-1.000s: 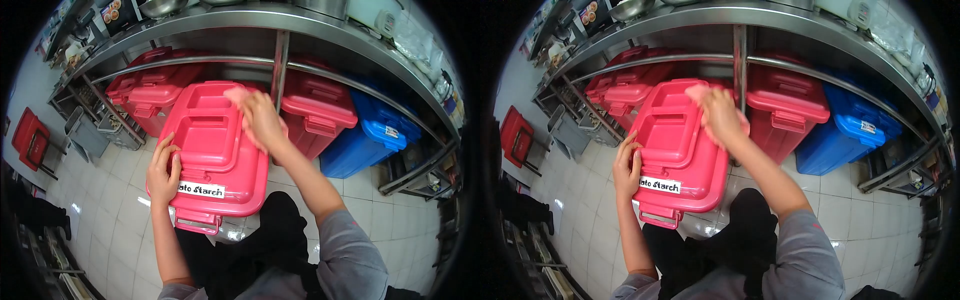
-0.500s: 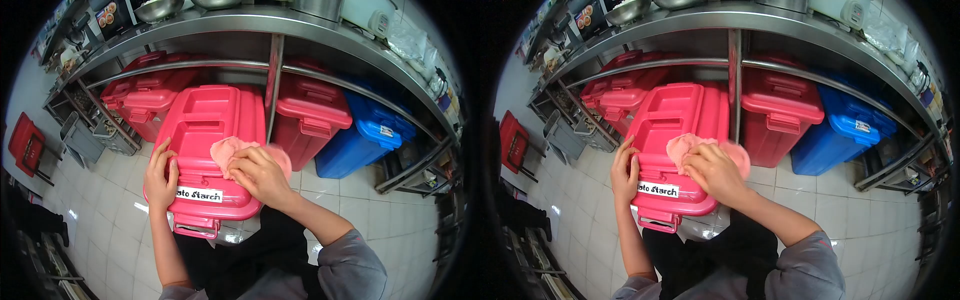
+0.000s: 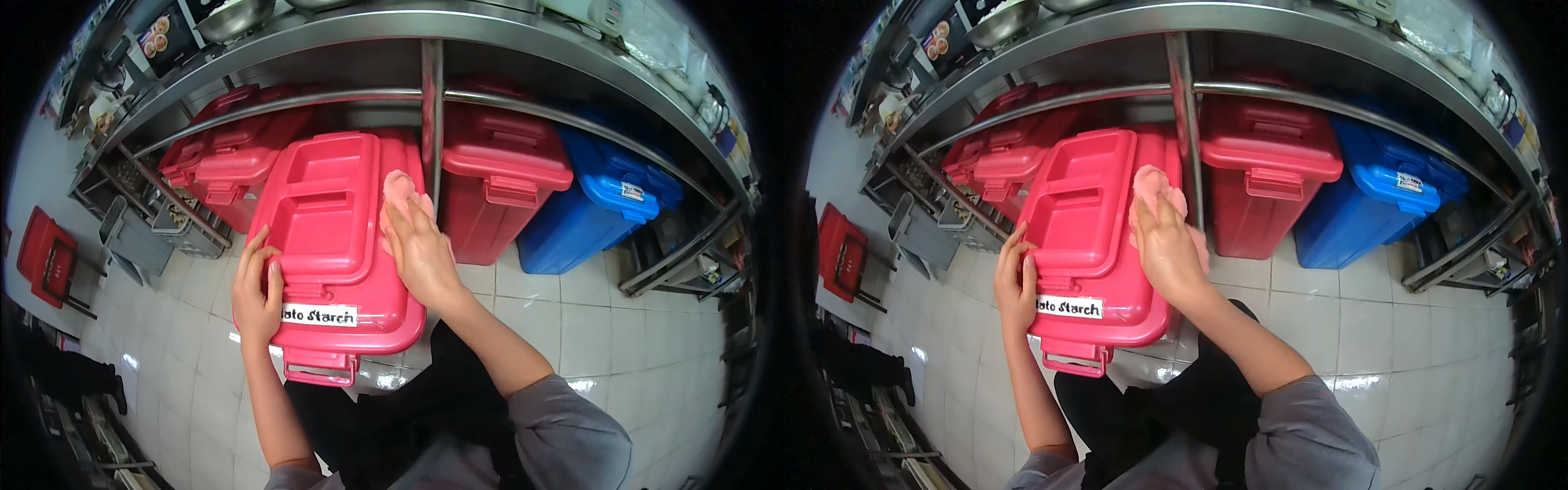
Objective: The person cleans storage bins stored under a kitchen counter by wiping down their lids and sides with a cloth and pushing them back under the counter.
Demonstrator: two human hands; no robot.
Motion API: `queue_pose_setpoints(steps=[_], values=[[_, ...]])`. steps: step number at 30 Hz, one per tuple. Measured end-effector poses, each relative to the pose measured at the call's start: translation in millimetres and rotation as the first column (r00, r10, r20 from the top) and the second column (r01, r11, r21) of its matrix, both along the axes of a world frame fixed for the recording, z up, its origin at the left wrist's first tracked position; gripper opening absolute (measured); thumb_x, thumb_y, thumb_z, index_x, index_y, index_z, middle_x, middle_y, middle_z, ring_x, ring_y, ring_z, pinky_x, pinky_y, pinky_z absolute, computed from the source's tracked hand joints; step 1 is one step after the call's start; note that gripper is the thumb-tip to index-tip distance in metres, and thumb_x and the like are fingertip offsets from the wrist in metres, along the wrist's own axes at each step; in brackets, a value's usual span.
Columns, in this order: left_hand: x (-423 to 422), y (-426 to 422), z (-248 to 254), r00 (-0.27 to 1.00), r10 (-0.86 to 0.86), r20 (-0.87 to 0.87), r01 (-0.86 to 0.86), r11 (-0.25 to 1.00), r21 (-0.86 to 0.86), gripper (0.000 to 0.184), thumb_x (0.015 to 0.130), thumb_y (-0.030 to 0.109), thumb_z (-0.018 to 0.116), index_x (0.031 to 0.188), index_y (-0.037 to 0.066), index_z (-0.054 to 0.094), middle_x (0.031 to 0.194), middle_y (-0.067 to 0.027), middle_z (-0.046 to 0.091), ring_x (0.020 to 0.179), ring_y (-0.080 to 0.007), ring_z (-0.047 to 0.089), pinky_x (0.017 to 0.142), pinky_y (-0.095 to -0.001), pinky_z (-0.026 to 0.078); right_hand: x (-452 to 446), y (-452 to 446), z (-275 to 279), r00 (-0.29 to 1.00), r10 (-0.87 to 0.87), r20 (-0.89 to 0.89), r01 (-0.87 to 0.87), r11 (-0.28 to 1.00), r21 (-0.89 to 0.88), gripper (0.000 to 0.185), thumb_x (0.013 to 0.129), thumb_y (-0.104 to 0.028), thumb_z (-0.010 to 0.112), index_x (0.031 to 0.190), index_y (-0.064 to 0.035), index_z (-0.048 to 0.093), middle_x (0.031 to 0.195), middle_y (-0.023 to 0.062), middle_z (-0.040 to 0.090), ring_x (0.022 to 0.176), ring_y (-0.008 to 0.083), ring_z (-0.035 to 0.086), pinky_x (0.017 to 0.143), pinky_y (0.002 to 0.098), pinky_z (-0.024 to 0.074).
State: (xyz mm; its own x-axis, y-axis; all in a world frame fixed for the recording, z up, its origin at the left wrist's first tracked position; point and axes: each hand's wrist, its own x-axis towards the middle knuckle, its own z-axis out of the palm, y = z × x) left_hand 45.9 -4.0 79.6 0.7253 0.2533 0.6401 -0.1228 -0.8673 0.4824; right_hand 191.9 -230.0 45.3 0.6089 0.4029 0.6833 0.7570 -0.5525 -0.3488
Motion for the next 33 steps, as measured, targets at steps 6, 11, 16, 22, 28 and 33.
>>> queue_pose_setpoints(steps=[6, 11, 16, 22, 28, 33], values=[[0, 7, -3, 0.999, -0.042, -0.009, 0.043, 0.999, 0.031, 0.019, 0.097, 0.013, 0.054, 0.103, -0.002, 0.064, 0.136, -0.0145, 0.059, 0.121, -0.0309, 0.059, 0.101, -0.0369, 0.045, 159, 62, 2, 0.992, -0.123, 0.041, 0.129, 0.954, -0.270, 0.027, 0.082, -0.018, 0.062, 0.093, 0.0049, 0.071, 0.103, 0.0215, 0.066, 0.090, 0.0358, 0.062, 0.084, 0.0442, 0.0469], [2, 22, -8, 0.995, -0.096, -0.021, 0.097, 0.994, 0.042, 0.019, 0.097, 0.011, 0.050, 0.102, -0.002, 0.063, 0.138, -0.0152, 0.057, 0.122, -0.0290, 0.057, 0.103, -0.0361, 0.041, 121, 25, -23, 0.970, 0.239, -0.048, -0.198, 0.889, 0.414, 0.033, 0.101, -0.019, 0.046, 0.124, -0.0018, 0.062, 0.124, 0.0186, 0.062, 0.120, 0.0349, 0.056, 0.104, 0.0420, 0.0425], [4, 29, -9, 0.992, -0.109, -0.057, 0.107, 0.993, -0.043, 0.020, 0.101, 0.014, 0.046, 0.098, -0.002, 0.058, 0.141, -0.0166, 0.053, 0.124, -0.0260, 0.053, 0.106, -0.0373, 0.039, -57, -6, -72, 0.894, 0.294, -0.338, 0.072, 0.650, 0.757, 0.036, 0.101, -0.008, 0.044, 0.134, -0.0018, 0.056, 0.137, 0.0203, 0.052, 0.120, 0.0346, 0.056, 0.101, 0.0381, 0.0447], [11, 18, -19, 0.989, -0.005, -0.148, -0.019, 0.987, -0.159, 0.017, 0.101, 0.018, 0.049, 0.102, 0.002, 0.051, 0.147, -0.0187, 0.044, 0.124, -0.0248, 0.048, 0.108, -0.0377, 0.033, -48, 18, -265, 0.823, 0.324, -0.466, 0.209, 0.591, 0.780, 0.038, 0.106, -0.016, 0.038, 0.132, 0.0031, 0.056, 0.134, 0.0169, 0.054, 0.122, 0.0290, 0.054, 0.103, 0.0367, 0.0424], [13, 14, -23, 0.998, -0.032, -0.057, 0.021, 0.983, -0.182, 0.018, 0.102, 0.018, 0.048, 0.101, 0.000, 0.053, 0.147, -0.0209, 0.045, 0.127, -0.0233, 0.046, 0.109, -0.0355, 0.031, 60, 37, -338, 0.430, 0.378, -0.820, 0.579, 0.581, 0.572, 0.038, 0.106, -0.023, 0.041, 0.135, -0.0048, 0.058, 0.131, 0.0060, 0.062, 0.118, 0.0217, 0.058, 0.100, 0.0349, 0.0448], [15, 5, -20, 0.997, 0.010, -0.077, -0.026, 0.979, -0.204, 0.023, 0.103, 0.020, 0.042, 0.098, 0.001, 0.053, 0.148, -0.0216, 0.045, 0.131, -0.0254, 0.045, 0.110, -0.0380, 0.031, 101, 31, -165, 0.886, 0.411, -0.214, 0.019, 0.429, 0.903, 0.034, 0.101, -0.006, 0.048, 0.133, -0.0033, 0.059, 0.136, 0.0158, 0.059, 0.129, 0.0275, 0.054, 0.106, 0.0328, 0.0412]])
